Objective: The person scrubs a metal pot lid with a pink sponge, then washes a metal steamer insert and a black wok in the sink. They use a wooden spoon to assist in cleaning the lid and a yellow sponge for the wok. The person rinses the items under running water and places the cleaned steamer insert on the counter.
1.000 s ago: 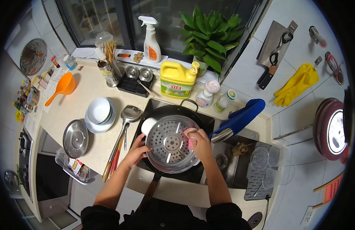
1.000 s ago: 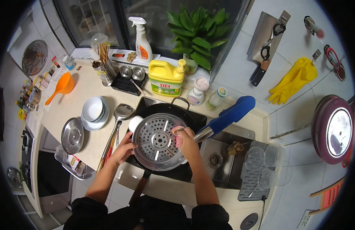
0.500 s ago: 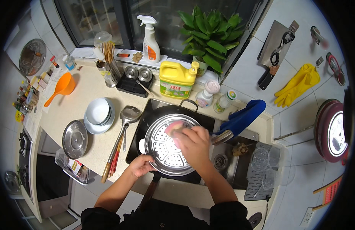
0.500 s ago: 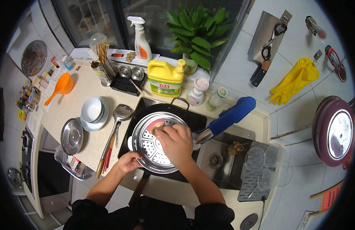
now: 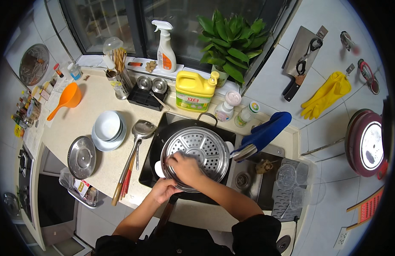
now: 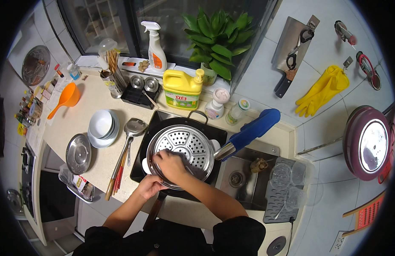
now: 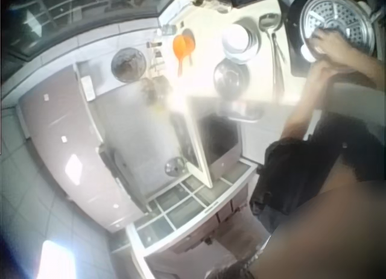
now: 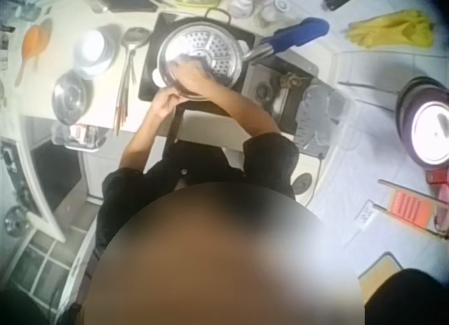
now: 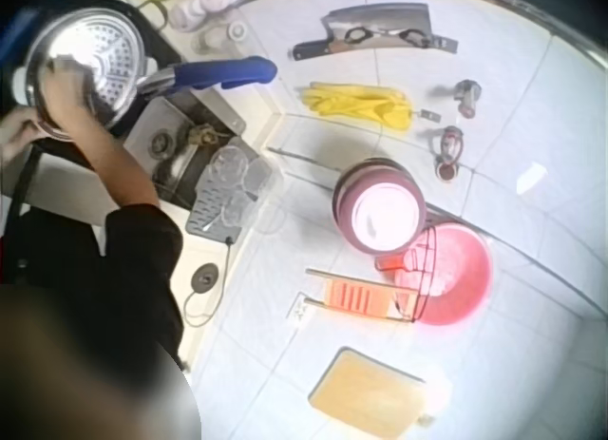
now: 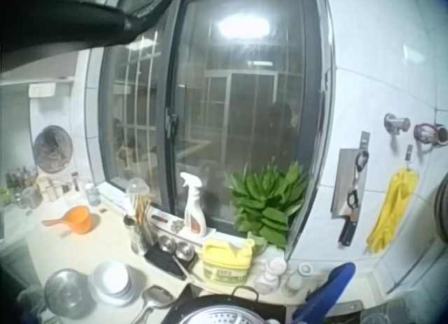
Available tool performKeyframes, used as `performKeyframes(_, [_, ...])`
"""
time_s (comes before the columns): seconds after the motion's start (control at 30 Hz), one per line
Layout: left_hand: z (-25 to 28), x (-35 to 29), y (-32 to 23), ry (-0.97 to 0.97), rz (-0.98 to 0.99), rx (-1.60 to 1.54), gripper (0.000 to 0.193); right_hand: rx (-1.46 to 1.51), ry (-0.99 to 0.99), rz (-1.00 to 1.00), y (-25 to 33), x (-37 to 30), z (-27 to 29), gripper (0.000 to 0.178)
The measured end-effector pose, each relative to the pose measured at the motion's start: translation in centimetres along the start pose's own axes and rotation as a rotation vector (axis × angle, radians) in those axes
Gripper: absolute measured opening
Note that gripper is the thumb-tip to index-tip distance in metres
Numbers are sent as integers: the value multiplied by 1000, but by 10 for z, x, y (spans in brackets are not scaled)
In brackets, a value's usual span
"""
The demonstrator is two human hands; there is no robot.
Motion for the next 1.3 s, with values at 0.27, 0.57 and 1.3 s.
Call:
performKeyframes(0.27, [3,-9,-14,-119,-129,-74,42,-128,-381,-486,-100,2,56,22])
performKeyframes(0.57, [14,-9,8,-133,-92,47,39,170,-413,-109,-22,27,42,23])
performKeyframes(1.3, [-3,-14,-5,-116,-160,149,42,289,-609,-263,-37,11,67,28])
Point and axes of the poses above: each hand's wrist, its own x-axis towards the middle knuckle, its own z-axis out of the back of the hand, y = z × x, the point moved 10 cm from there along x, towards the middle knuckle
